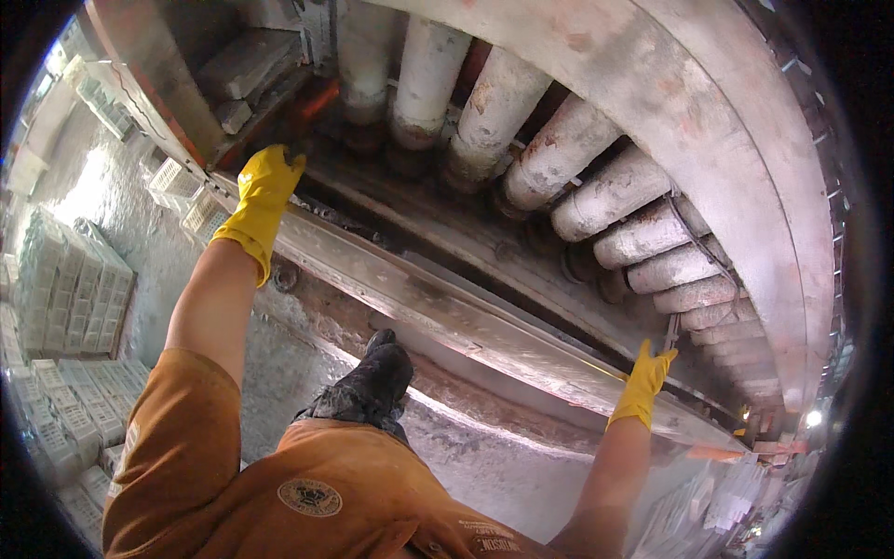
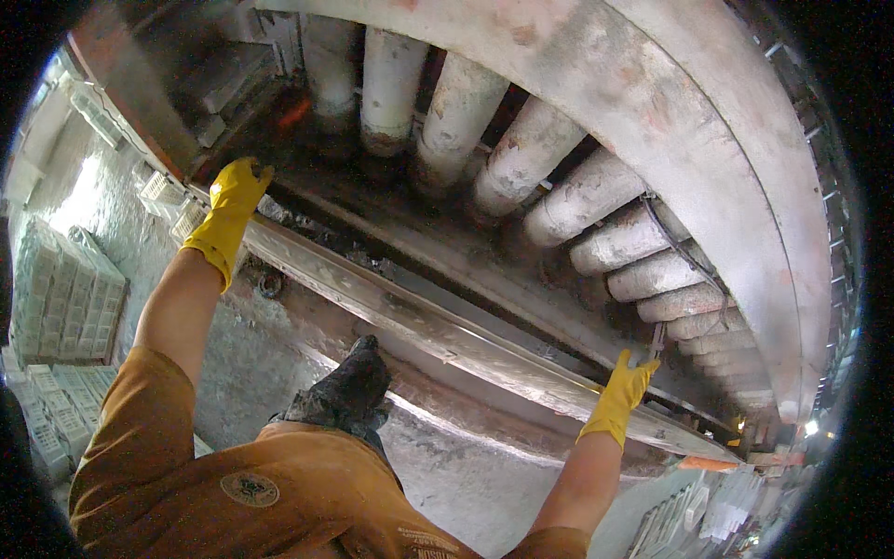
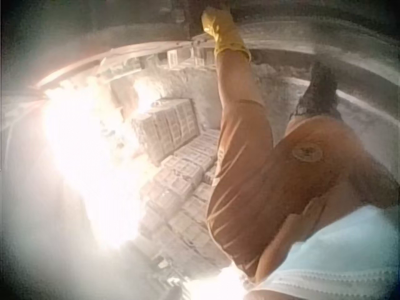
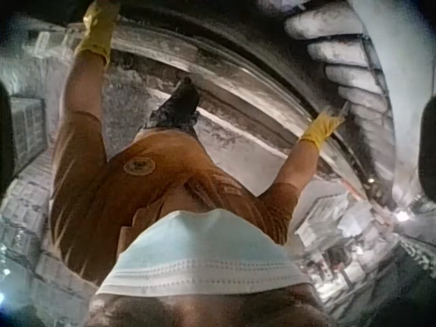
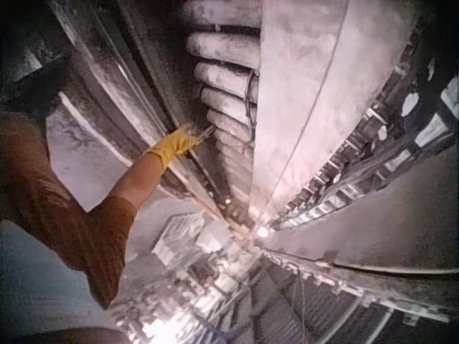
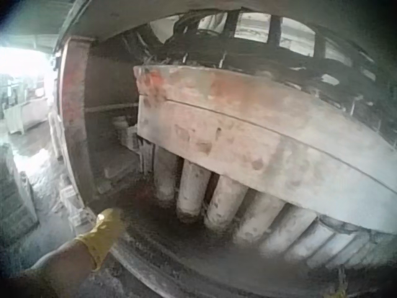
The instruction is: The person operates a roller conveyor in a factory, repeatedly opening and closing a metal gate to allow small white tiles to pass through. They also use a metal bar to adjust tiles in a blue tray and move the tray between locations.
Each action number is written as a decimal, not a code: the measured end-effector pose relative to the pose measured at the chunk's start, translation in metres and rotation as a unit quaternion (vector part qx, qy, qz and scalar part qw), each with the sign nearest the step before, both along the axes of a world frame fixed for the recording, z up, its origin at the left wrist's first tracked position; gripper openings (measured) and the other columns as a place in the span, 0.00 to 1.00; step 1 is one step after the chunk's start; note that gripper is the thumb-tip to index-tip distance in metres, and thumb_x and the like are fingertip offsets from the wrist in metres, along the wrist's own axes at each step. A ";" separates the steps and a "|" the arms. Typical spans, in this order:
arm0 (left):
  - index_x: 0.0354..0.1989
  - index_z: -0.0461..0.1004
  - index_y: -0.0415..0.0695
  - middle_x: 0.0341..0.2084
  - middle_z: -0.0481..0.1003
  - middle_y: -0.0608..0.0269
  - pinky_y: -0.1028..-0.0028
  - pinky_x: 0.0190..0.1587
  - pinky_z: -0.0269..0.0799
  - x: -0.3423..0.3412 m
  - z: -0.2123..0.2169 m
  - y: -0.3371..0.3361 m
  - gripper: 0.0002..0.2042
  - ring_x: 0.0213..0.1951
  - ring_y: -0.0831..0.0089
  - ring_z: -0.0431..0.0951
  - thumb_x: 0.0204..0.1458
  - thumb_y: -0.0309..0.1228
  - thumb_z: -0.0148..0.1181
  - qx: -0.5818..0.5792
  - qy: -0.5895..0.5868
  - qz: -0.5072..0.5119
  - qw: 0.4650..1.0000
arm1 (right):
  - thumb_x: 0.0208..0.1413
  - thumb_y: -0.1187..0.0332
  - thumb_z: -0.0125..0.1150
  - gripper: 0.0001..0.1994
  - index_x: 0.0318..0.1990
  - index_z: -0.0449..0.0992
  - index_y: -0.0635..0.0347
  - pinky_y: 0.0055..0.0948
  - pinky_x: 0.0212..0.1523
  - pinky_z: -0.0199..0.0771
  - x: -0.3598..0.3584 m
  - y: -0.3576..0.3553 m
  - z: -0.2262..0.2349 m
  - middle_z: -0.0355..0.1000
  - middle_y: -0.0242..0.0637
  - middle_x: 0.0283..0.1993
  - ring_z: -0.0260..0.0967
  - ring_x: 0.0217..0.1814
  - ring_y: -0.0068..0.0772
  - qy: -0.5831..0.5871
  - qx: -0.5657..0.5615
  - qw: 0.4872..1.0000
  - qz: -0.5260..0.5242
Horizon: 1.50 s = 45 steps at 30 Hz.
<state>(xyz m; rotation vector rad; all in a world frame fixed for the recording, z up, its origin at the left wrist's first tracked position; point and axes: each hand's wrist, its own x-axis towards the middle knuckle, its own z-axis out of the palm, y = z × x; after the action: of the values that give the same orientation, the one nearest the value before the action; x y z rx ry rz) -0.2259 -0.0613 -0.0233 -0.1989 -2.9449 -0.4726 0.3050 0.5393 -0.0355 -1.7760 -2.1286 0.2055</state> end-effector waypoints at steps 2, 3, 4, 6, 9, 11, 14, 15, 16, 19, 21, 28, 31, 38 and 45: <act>0.51 0.82 0.43 0.47 0.82 0.47 0.55 0.55 0.75 -0.005 0.002 0.006 0.27 0.52 0.48 0.80 0.55 0.53 0.64 0.003 -0.014 0.000 1.000 | 0.61 0.43 0.61 0.49 0.77 0.47 0.70 0.45 0.68 0.67 -0.002 0.008 -0.003 0.65 0.64 0.70 0.67 0.69 0.61 -0.040 0.019 0.999 -0.001; 0.51 0.82 0.43 0.46 0.82 0.47 0.55 0.55 0.75 -0.007 0.004 0.010 0.26 0.51 0.48 0.80 0.55 0.54 0.64 0.005 -0.021 -0.002 1.000 | 0.61 0.44 0.61 0.49 0.77 0.47 0.70 0.44 0.69 0.67 -0.002 0.012 -0.003 0.64 0.64 0.71 0.67 0.69 0.61 -0.059 0.030 0.998 -0.003; 0.51 0.82 0.43 0.46 0.82 0.48 0.55 0.54 0.75 -0.009 0.004 0.013 0.26 0.51 0.48 0.81 0.55 0.54 0.64 0.004 -0.023 -0.002 1.000 | 0.61 0.44 0.61 0.49 0.77 0.47 0.71 0.44 0.69 0.67 0.000 0.014 -0.003 0.64 0.64 0.71 0.67 0.70 0.61 -0.049 0.022 0.999 -0.003; 0.50 0.82 0.44 0.45 0.83 0.49 0.55 0.54 0.75 -0.013 0.003 0.012 0.26 0.50 0.49 0.81 0.55 0.54 0.64 0.001 -0.021 0.001 1.000 | 0.61 0.45 0.61 0.49 0.77 0.47 0.71 0.45 0.68 0.67 -0.013 0.001 0.007 0.64 0.64 0.71 0.67 0.70 0.60 -0.022 0.007 1.000 0.001; 0.46 0.83 0.46 0.44 0.82 0.47 0.52 0.52 0.75 -0.009 -0.009 0.005 0.23 0.50 0.46 0.80 0.54 0.53 0.62 0.039 0.023 0.001 0.999 | 0.61 0.46 0.61 0.48 0.77 0.48 0.72 0.45 0.68 0.67 0.003 0.007 -0.005 0.64 0.64 0.70 0.67 0.69 0.60 -0.031 0.031 0.999 0.003; 0.46 0.83 0.46 0.44 0.82 0.46 0.52 0.53 0.75 0.005 -0.006 -0.004 0.23 0.50 0.46 0.80 0.54 0.53 0.62 0.035 0.017 0.004 0.999 | 0.61 0.46 0.61 0.48 0.76 0.48 0.73 0.45 0.67 0.68 0.004 -0.006 -0.003 0.65 0.64 0.70 0.68 0.69 0.60 -0.046 0.026 0.999 0.002; 0.52 0.81 0.44 0.48 0.81 0.46 0.53 0.56 0.74 0.020 -0.002 -0.009 0.26 0.53 0.46 0.79 0.56 0.54 0.62 0.025 -0.011 0.008 1.000 | 0.61 0.47 0.61 0.47 0.76 0.48 0.71 0.46 0.65 0.70 0.014 -0.023 -0.002 0.67 0.64 0.68 0.70 0.67 0.59 -0.023 0.049 0.998 0.009; 0.54 0.81 0.44 0.50 0.81 0.46 0.54 0.58 0.73 0.022 -0.002 -0.012 0.27 0.55 0.47 0.79 0.56 0.54 0.62 0.021 -0.023 0.011 0.999 | 0.61 0.47 0.62 0.47 0.77 0.48 0.70 0.46 0.64 0.71 0.018 -0.027 -0.003 0.67 0.64 0.68 0.71 0.66 0.59 -0.008 0.062 0.998 0.016; 0.51 0.81 0.44 0.48 0.81 0.46 0.54 0.56 0.74 0.025 -0.007 -0.015 0.26 0.53 0.46 0.79 0.56 0.54 0.62 0.026 -0.002 0.007 1.000 | 0.61 0.47 0.62 0.47 0.77 0.48 0.69 0.46 0.64 0.71 0.023 -0.030 -0.003 0.68 0.63 0.68 0.71 0.66 0.59 0.006 0.035 0.999 0.001; 0.46 0.83 0.45 0.43 0.82 0.47 0.52 0.52 0.75 0.032 -0.024 -0.031 0.22 0.49 0.45 0.80 0.54 0.52 0.63 0.034 0.046 0.006 0.998 | 0.60 0.49 0.63 0.46 0.78 0.49 0.61 0.46 0.63 0.72 0.017 -0.056 0.007 0.69 0.59 0.68 0.72 0.66 0.59 0.020 -0.006 1.000 -0.020; 0.46 0.82 0.45 0.44 0.82 0.46 0.52 0.51 0.75 0.038 -0.029 -0.034 0.22 0.49 0.45 0.80 0.54 0.51 0.64 0.040 0.051 0.001 0.998 | 0.60 0.49 0.63 0.45 0.78 0.50 0.61 0.46 0.63 0.72 0.031 -0.055 0.002 0.69 0.58 0.68 0.72 0.66 0.59 0.026 0.001 1.000 -0.015; 0.52 0.81 0.43 0.46 0.83 0.50 0.56 0.54 0.76 0.045 -0.046 -0.047 0.26 0.50 0.49 0.82 0.56 0.52 0.65 0.048 0.050 -0.002 0.998 | 0.60 0.48 0.63 0.40 0.74 0.59 0.62 0.47 0.57 0.75 0.053 -0.049 -0.017 0.73 0.56 0.64 0.74 0.62 0.58 0.043 0.004 0.999 -0.016; 0.51 0.81 0.43 0.47 0.82 0.48 0.54 0.55 0.75 0.046 -0.046 -0.053 0.26 0.52 0.47 0.81 0.55 0.52 0.65 0.060 0.045 0.004 0.997 | 0.61 0.48 0.63 0.34 0.67 0.69 0.62 0.47 0.51 0.79 0.050 -0.057 -0.017 0.75 0.52 0.60 0.77 0.56 0.54 0.051 -0.014 0.999 0.004; 0.53 0.81 0.43 0.48 0.83 0.51 0.57 0.56 0.75 0.055 -0.042 -0.053 0.27 0.53 0.52 0.81 0.56 0.53 0.64 0.040 0.041 0.012 0.998 | 0.64 0.46 0.62 0.26 0.50 0.79 0.65 0.43 0.27 0.80 0.043 -0.073 -0.001 0.80 0.45 0.45 0.78 0.38 0.42 0.063 -0.123 0.990 -0.019; 0.53 0.80 0.43 0.46 0.84 0.52 0.57 0.54 0.77 0.064 -0.056 -0.065 0.27 0.51 0.53 0.83 0.56 0.54 0.64 0.050 0.049 0.002 0.998 | 0.63 0.45 0.63 0.25 0.46 0.79 0.63 0.41 0.26 0.82 0.067 -0.057 -0.029 0.80 0.44 0.39 0.78 0.34 0.43 0.059 -0.110 0.992 -0.029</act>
<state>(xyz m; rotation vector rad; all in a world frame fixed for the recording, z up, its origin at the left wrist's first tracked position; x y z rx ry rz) -0.1621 -0.1266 -0.0788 -0.1989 -2.8179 -0.5893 0.3724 0.4818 -0.0650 -1.8916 -2.0328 0.5341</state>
